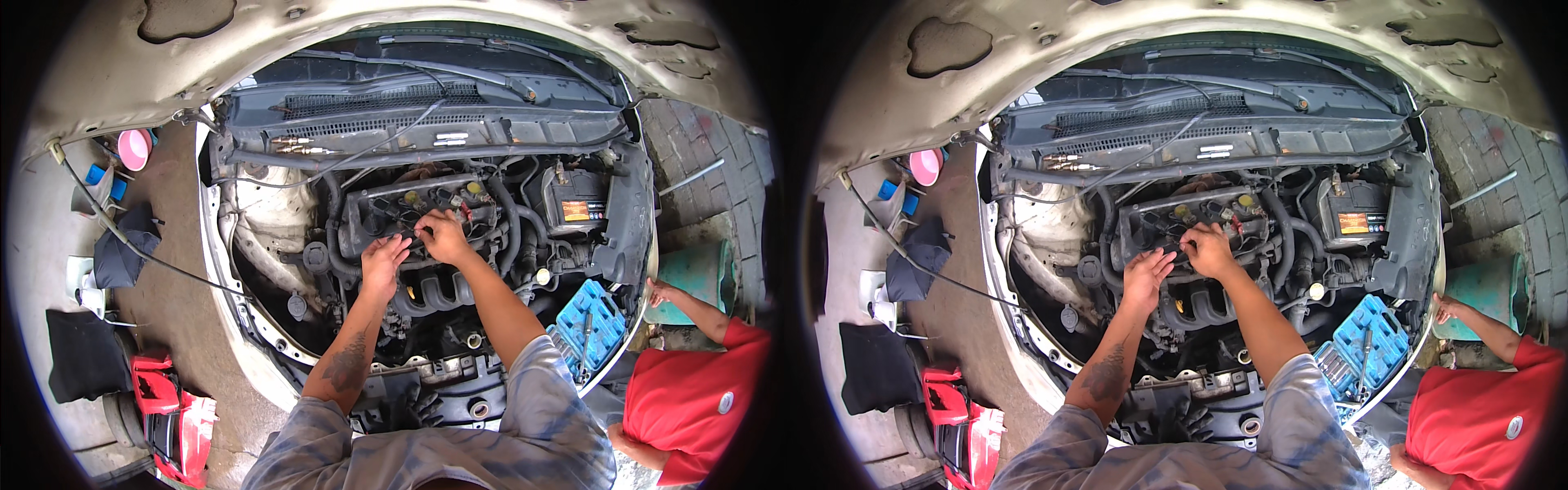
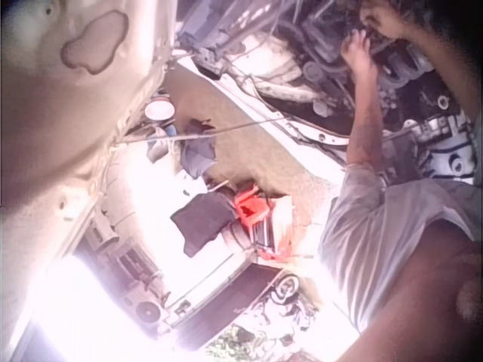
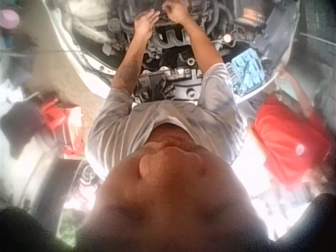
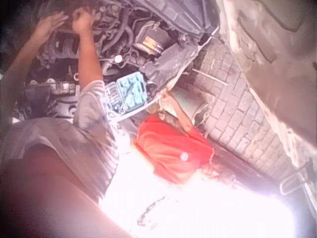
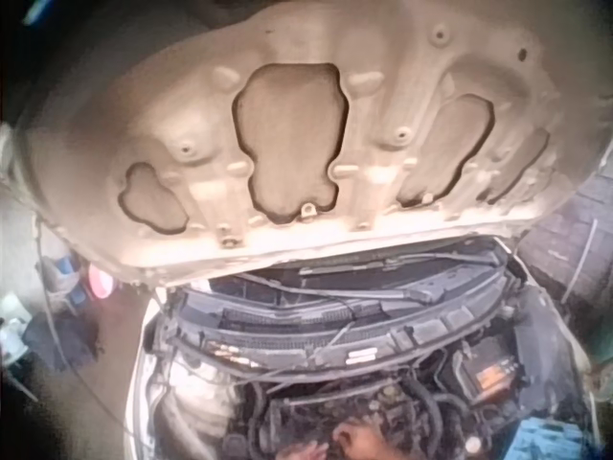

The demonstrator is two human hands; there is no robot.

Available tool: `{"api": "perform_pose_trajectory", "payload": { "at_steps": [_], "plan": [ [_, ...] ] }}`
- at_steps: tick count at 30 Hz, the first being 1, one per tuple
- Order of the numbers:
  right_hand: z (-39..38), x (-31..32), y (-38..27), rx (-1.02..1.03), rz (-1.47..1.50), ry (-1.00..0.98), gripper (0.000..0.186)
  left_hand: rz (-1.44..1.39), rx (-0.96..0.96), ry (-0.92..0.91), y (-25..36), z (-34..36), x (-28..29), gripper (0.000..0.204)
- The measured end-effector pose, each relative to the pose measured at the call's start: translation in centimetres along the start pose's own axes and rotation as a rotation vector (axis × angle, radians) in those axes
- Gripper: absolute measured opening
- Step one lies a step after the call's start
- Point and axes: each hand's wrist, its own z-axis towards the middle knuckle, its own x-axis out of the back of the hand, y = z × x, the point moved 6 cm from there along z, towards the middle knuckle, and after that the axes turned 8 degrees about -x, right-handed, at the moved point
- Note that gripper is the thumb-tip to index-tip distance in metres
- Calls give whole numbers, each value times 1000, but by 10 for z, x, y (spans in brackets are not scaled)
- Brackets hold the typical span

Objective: The person works on a car engine with the hood open, using both hands to manipulate wires and components within the engine bay. They remove a black plastic cover, handle a small black part, and connect wires while two other people stand nearby observing.

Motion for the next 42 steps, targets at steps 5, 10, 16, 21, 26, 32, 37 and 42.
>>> {"api": "perform_pose_trajectory", "payload": {
  "at_steps": [5,10,16,21,26,32,37,42],
  "plan": [
    [-3,2,-2,-10,-19,-5,13,55,-9,11,10,0,-15,13],
    [-4,6,-6,26,-17,-4,17,74,15,-26,15,7,-25,14],
    [-4,7,-13,-45,-42,41,17,125,-12,-101,17,16,-42,14],
    [-3,-6,0,-208,23,64,16,213,-162,-277,44,16,-81,20],
    [6,-18,33,-354,224,-109,24,904,-848,-410,67,12,-72,14],
    [8,-24,33,-320,329,-197,22,1314,-1102,-660,31,19,-53,21],
    [7,-22,33,-366,310,-247,24,1427,-1112,-778,25,39,-52,19],
    [9,-20,34,-362,236,-276,31,1515,-1170,-890,23,47,-56,17]
  ]
}}
